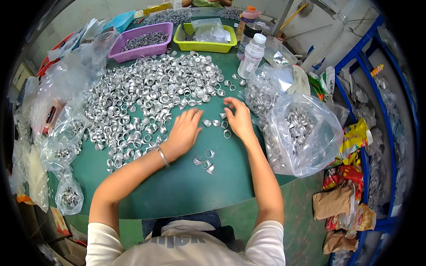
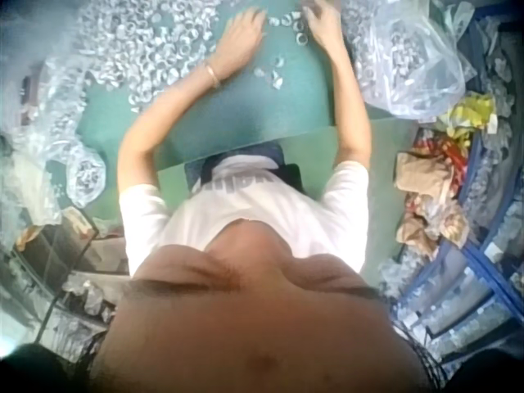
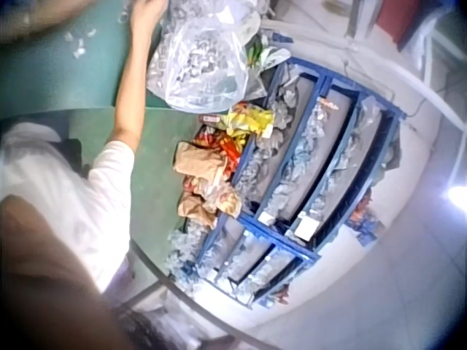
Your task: The person sorts through a large pile of silver-colored metal rings on a green table, handling them individually or in small groups to check them before setting them aside on the table surface.
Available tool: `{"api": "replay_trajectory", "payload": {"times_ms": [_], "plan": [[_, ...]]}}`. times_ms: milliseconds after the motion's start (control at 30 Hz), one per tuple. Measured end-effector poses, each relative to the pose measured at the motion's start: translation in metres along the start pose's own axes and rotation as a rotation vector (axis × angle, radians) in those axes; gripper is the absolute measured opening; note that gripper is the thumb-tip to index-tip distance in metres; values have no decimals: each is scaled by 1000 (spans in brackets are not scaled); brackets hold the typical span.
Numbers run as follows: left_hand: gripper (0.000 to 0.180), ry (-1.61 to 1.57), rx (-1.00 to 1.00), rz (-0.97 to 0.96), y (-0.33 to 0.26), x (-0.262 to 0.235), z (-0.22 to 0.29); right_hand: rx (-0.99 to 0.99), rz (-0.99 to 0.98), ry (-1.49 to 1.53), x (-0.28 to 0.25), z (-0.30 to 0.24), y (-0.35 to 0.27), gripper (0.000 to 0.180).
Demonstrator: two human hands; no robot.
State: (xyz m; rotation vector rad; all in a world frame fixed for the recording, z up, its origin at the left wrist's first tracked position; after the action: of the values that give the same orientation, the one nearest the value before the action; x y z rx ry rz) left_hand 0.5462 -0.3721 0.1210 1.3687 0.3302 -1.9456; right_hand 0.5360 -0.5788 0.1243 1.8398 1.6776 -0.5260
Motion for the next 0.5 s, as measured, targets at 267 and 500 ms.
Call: {"api": "replay_trajectory", "payload": {"times_ms": [267, 500], "plan": [[39, -199, 42, -54, 20, 24, -18, -51, -298, -179, 6, -16, -18, 30], [12, -868, -207, -72, 22, 25, -32, 60, -80, -107, -1, -4, -16, 26]]}}
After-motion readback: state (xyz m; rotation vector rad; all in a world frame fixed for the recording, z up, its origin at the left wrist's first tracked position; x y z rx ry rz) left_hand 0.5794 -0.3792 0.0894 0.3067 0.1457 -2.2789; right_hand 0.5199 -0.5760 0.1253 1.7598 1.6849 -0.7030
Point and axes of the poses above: each hand's wrist, its own y-axis towards the middle knuckle, its own x-axis out of the palm, z = x × y, the point moved 1 cm from there along y, towards the middle knuckle, and after that the axes turned 9 degrees about -z, right-handed, at the moved point
